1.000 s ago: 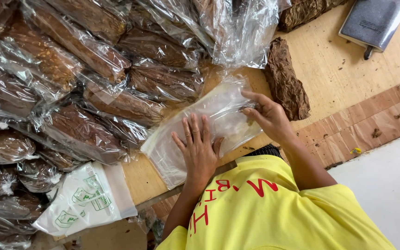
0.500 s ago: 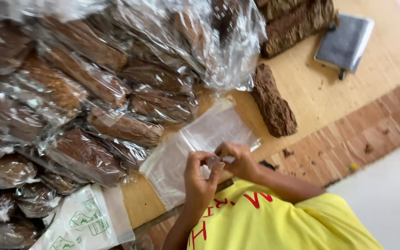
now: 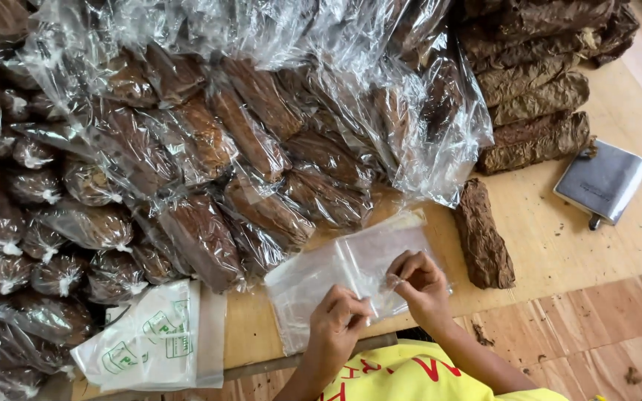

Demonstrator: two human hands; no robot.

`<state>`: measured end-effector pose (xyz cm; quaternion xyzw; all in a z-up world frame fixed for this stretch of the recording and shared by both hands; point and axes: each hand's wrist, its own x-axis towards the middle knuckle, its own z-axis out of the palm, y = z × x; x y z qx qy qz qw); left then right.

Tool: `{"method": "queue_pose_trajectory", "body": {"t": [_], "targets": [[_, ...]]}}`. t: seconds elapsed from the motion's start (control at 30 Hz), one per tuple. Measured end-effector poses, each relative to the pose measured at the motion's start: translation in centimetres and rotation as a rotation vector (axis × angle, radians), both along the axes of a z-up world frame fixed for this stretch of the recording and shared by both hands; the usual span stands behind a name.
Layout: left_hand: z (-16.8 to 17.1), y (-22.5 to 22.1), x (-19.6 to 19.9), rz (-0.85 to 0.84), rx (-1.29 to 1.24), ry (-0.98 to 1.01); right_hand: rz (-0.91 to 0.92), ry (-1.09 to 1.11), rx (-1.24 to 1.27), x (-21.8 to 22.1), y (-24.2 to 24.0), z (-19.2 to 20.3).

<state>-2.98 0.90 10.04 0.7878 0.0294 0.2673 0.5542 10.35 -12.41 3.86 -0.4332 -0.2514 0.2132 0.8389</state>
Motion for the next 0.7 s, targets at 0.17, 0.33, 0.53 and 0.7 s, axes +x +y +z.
{"method": "queue_pose_trajectory", "body": {"t": [0.17, 0.33, 0.53, 0.7], "targets": [[-0.7, 1.8, -0.8, 0.045, 0.298, 0.014, -0.349, -0.735, -0.341, 0.7, -1.2, -0.8], [-1.2, 3.0, -0.6, 0.125, 0.687, 0.219, -0.265, -1.034, -0.584, 0.6, -1.5, 0.0], [2.0, 2.6, -1.2, 0.053, 0.758, 0.27, -0.361, -1.215, -0.554, 0.5, -2.7, 3.3], [2.2, 1.8, -0.1, 0.167, 0.712, 0.246, 0.335, -0.08, -1.006, -0.7, -1.7, 11.3]]}}
